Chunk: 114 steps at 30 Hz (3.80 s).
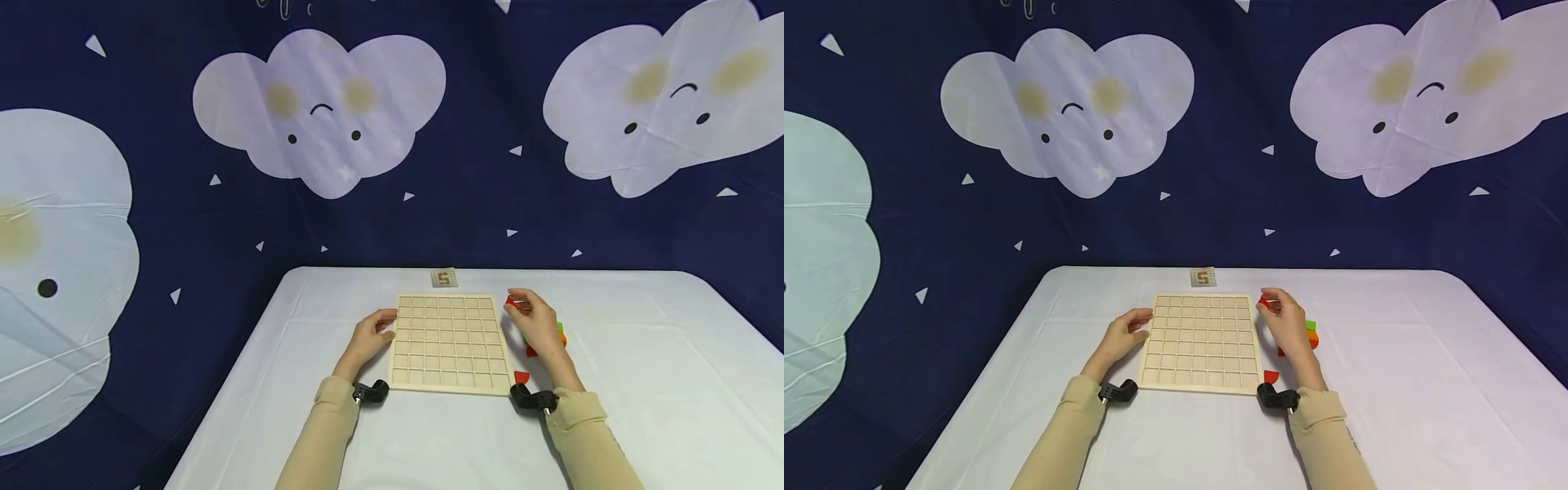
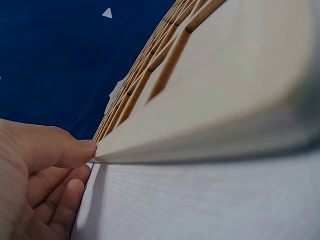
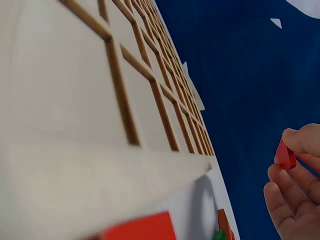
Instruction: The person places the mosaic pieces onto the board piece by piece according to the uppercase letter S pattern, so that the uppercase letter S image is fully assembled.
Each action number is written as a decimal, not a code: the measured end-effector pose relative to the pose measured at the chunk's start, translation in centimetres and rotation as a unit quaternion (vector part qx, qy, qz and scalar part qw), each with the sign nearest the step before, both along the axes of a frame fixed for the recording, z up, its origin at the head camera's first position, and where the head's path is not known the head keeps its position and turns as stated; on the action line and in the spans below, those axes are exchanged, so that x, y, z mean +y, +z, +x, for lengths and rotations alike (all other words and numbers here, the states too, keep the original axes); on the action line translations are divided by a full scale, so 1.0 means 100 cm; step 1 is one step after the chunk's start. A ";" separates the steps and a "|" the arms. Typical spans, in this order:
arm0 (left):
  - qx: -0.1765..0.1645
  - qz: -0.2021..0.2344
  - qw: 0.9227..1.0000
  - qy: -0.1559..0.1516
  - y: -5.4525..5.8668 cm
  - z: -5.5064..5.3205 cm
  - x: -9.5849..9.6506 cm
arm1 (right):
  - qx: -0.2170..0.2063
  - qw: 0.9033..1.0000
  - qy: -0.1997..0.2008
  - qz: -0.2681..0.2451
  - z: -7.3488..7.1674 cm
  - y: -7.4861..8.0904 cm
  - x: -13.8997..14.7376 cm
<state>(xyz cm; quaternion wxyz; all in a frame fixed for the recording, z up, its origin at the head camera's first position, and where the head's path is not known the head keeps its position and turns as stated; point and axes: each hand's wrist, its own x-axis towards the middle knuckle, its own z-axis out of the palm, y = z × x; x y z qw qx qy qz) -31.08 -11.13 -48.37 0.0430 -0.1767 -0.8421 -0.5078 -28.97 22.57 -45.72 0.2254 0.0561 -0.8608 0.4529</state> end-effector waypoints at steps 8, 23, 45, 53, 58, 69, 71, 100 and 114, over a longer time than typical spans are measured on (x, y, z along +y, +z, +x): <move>0.004 -0.001 1.000 0.004 0.003 -0.001 -0.004 | -0.001 0.999 0.037 -0.010 -0.005 0.009 -0.020; 0.003 -0.009 1.000 0.012 0.002 -0.002 -0.010 | 0.009 0.995 0.089 -0.039 -0.024 0.022 -0.057; 0.028 -0.002 1.000 -0.010 -0.002 -0.002 -0.003 | 0.008 0.997 0.076 -0.006 -0.042 -0.007 -0.064; 0.023 -0.005 1.000 -0.006 -0.002 -0.003 -0.002 | -0.020 0.995 0.100 0.018 -0.047 -0.024 -0.062; 0.012 -0.015 1.000 0.005 -0.001 -0.004 -0.001 | -0.014 0.994 0.103 0.043 -0.048 -0.028 -0.064; 0.005 -0.019 1.000 0.007 -0.003 -0.002 0.001 | -0.021 0.991 0.110 0.067 -0.045 -0.033 -0.065; 0.006 -0.020 1.000 0.007 -0.003 -0.002 0.001 | -0.023 0.991 0.111 0.070 -0.044 -0.033 -0.065; 0.007 -0.012 1.000 0.003 -0.003 -0.003 0.000 | -0.036 0.989 0.120 0.075 -0.041 -0.029 -0.064; 0.003 -0.018 1.000 0.008 -0.001 -0.003 0.003 | 0.005 0.996 0.080 -0.029 -0.021 0.026 -0.023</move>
